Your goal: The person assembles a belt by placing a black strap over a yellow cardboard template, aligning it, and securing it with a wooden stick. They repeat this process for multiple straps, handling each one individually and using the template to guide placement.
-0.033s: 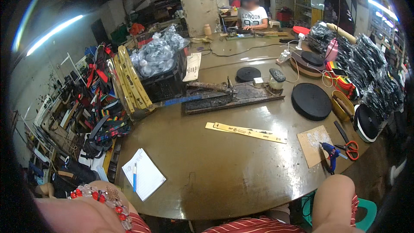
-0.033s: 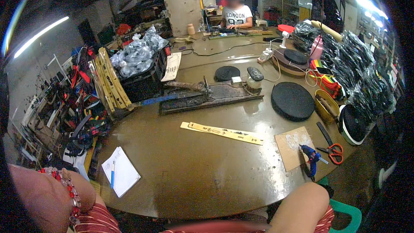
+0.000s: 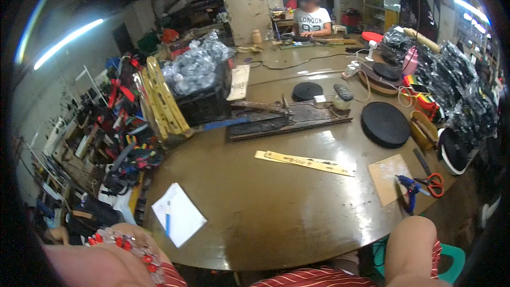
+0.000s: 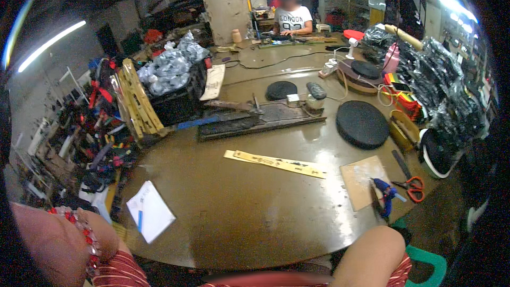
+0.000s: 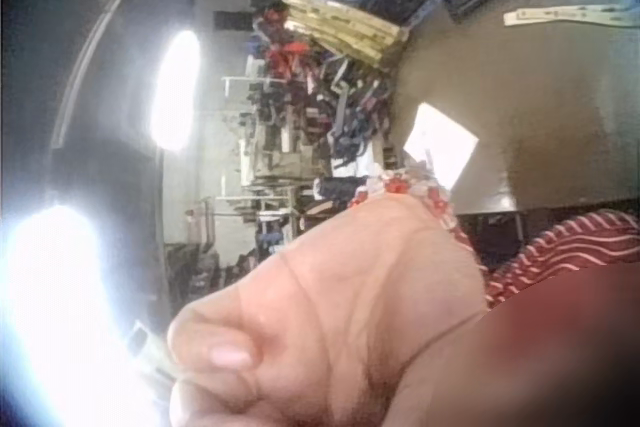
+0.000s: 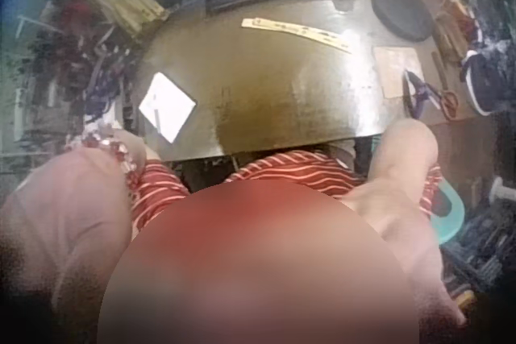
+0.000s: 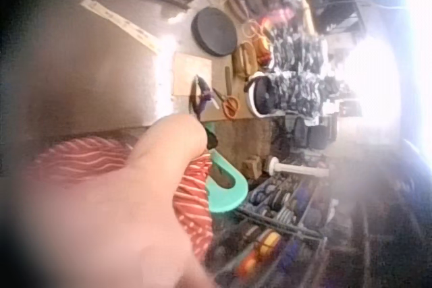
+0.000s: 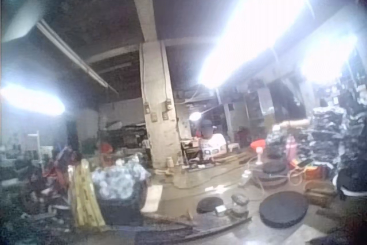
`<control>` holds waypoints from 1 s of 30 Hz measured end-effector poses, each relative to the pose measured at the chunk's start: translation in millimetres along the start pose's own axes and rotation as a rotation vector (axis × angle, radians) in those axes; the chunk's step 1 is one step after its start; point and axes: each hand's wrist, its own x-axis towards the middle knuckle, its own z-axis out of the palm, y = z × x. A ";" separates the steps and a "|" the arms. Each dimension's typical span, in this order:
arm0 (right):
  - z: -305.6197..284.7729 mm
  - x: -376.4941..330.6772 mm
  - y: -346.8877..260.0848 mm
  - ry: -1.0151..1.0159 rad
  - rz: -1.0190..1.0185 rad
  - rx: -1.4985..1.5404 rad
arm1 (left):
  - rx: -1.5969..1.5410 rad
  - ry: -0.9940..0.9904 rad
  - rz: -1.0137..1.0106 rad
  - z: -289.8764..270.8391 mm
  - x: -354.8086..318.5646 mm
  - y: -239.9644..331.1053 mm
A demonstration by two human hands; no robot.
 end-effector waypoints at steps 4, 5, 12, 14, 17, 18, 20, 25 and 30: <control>-9.2 -30.2 26.2 -0.008 0.133 -0.463 | 0.004 0.004 -0.004 0.7 -1.0 -0.2; -10.3 -38.4 34.5 -0.025 0.156 -0.560 | 0.002 0.004 -0.009 0.0 -1.6 -1.9; -3.8 -71.4 60.2 -0.144 0.169 -0.812 | -0.004 0.008 -0.016 2.4 0.3 -3.5; -1.9 -78.4 61.6 -0.154 0.154 -0.831 | -0.011 0.007 -0.018 2.4 1.7 -3.9; 1.0 -90.9 63.0 -0.161 0.125 -0.849 | -0.010 0.009 -0.011 2.0 5.0 -3.2; 1.2 -94.3 63.4 -0.160 0.114 -0.852 | -0.010 0.003 -0.007 0.4 6.2 -2.8; 1.5 -96.7 61.9 -0.154 0.075 -0.842 | -0.003 0.003 -0.004 -1.1 9.0 1.7; -3.0 -68.4 39.0 -0.051 -0.162 -0.678 | 0.004 0.001 0.014 -3.8 16.2 16.3; 19.9 -34.9 -17.3 0.044 -0.527 0.691 | 0.014 -0.019 0.025 -7.2 25.1 32.0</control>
